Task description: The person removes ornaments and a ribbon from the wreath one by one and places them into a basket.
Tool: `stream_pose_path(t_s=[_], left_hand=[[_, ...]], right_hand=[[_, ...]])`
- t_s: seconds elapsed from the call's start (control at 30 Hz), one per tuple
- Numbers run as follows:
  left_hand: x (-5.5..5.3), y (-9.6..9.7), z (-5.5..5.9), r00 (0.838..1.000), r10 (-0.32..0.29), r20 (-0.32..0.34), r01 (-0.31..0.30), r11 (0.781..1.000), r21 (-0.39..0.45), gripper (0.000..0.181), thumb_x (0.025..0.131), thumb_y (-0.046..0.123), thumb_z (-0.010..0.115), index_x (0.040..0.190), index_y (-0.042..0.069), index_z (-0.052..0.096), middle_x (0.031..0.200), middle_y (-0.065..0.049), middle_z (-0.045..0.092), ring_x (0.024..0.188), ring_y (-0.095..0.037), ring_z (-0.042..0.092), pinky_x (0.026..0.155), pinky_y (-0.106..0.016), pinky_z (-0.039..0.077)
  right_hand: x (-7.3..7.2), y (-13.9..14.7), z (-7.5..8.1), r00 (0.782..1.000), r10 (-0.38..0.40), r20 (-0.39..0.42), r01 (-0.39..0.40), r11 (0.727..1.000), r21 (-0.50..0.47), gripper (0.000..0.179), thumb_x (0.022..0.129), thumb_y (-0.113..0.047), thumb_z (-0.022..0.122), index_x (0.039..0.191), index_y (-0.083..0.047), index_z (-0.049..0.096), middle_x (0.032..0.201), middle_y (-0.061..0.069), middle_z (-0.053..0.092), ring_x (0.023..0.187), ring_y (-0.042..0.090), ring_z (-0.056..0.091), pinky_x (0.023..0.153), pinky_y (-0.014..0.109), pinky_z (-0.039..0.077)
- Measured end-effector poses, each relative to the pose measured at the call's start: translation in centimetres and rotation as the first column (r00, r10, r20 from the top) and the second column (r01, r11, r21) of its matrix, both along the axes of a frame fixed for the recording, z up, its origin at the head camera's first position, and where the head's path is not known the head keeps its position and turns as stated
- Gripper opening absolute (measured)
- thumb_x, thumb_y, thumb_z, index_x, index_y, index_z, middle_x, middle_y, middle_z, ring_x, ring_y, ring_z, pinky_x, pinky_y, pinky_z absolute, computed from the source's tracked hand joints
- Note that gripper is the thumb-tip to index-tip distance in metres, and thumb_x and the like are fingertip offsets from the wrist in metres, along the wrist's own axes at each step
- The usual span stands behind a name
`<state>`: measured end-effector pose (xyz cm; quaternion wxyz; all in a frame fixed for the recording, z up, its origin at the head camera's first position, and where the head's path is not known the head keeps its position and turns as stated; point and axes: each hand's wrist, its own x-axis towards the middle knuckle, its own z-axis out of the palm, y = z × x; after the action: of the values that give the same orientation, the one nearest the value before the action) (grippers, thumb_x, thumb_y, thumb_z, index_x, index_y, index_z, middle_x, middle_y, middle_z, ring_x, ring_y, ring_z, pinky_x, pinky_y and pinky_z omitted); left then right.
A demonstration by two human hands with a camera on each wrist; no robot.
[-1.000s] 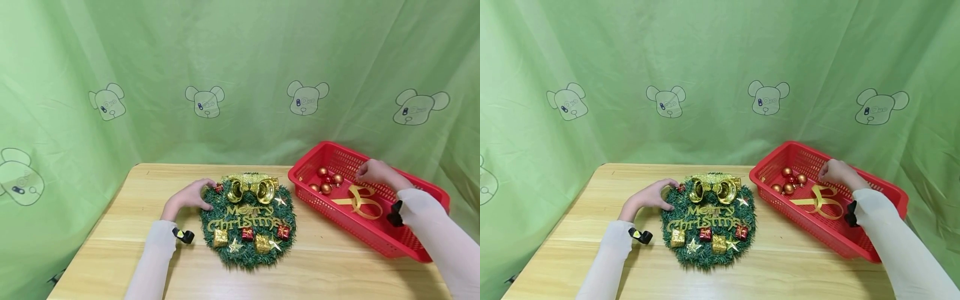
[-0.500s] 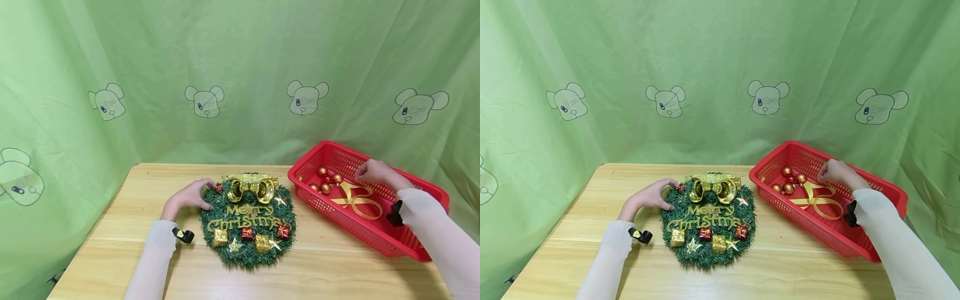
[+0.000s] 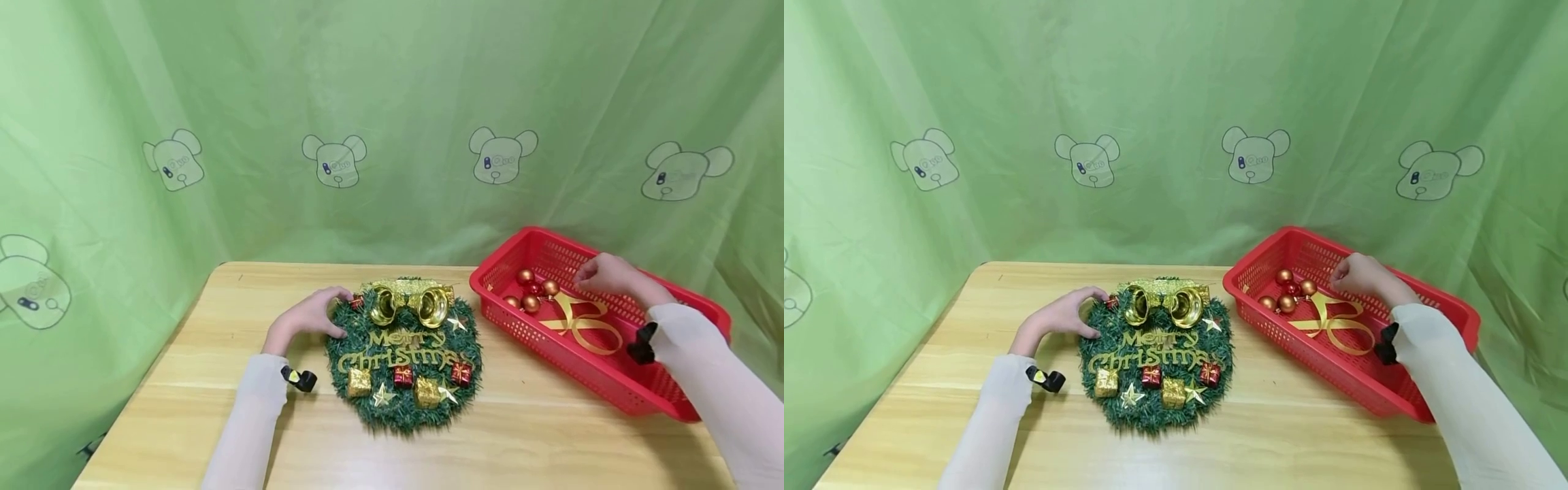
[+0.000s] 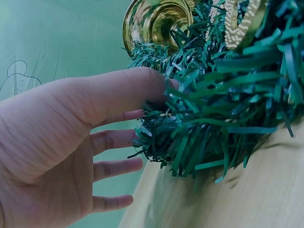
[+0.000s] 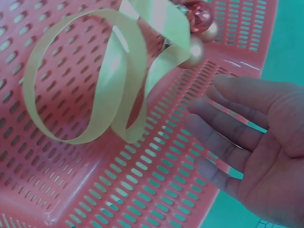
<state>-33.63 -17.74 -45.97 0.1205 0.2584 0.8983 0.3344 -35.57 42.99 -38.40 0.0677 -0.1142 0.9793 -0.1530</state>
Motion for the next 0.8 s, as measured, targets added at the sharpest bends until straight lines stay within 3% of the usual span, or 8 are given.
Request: stream_pose_path(t_s=[0.2,0.4,0.63,0.8], left_hand=[[-0.3,0.2,0.2,1.0,-0.006,-0.01,0.006,1.0,-0.003,0.085,0.074,0.014,0.087,0.147,0.005,0.045,0.153,-0.012,0.049,0.147,-0.036,0.04,0.126,-0.055,0.029],[-0.4,0.3,0.1,1.0,-0.009,-0.001,0.009,1.0,0.013,0.083,0.074,0.013,0.087,0.146,0.006,0.046,0.152,-0.012,0.05,0.147,-0.036,0.04,0.126,-0.055,0.028],[-0.1,0.2,0.4,1.0,-0.003,0.002,0.003,1.0,0.029,0.083,0.073,0.012,0.088,0.146,0.007,0.047,0.152,-0.011,0.05,0.146,-0.036,0.04,0.125,-0.057,0.029],[0.0,0.0,0.7,1.0,0.01,-0.018,-0.01,1.0,0.023,0.085,0.073,0.013,0.088,0.147,0.008,0.047,0.153,-0.01,0.05,0.145,-0.036,0.041,0.124,-0.058,0.03]], right_hand=[[0.3,-0.7,1.1,1.0,0.005,-0.022,-0.005,1.0,-0.013,0.019,0.092,-0.015,0.071,0.101,0.001,0.076,0.094,0.013,0.077,0.08,0.015,0.066,0.07,0.033,0.054],[1.1,-2.3,2.0,0.999,0.017,-0.049,-0.017,1.0,-0.012,0.02,0.094,-0.017,0.07,0.104,0.0,0.076,0.1,0.017,0.077,0.088,0.027,0.07,0.077,0.042,0.058],[1.7,-4.7,3.1,0.994,0.049,-0.096,-0.053,0.998,-0.043,0.022,0.096,-0.015,0.069,0.109,0.002,0.075,0.105,0.019,0.076,0.091,0.027,0.071,0.072,0.033,0.056],[2.4,-6.7,4.5,0.99,0.047,-0.135,-0.06,0.994,-0.09,0.025,0.096,-0.016,0.069,0.114,0.002,0.074,0.112,0.023,0.075,0.098,0.034,0.071,0.075,0.033,0.057]])
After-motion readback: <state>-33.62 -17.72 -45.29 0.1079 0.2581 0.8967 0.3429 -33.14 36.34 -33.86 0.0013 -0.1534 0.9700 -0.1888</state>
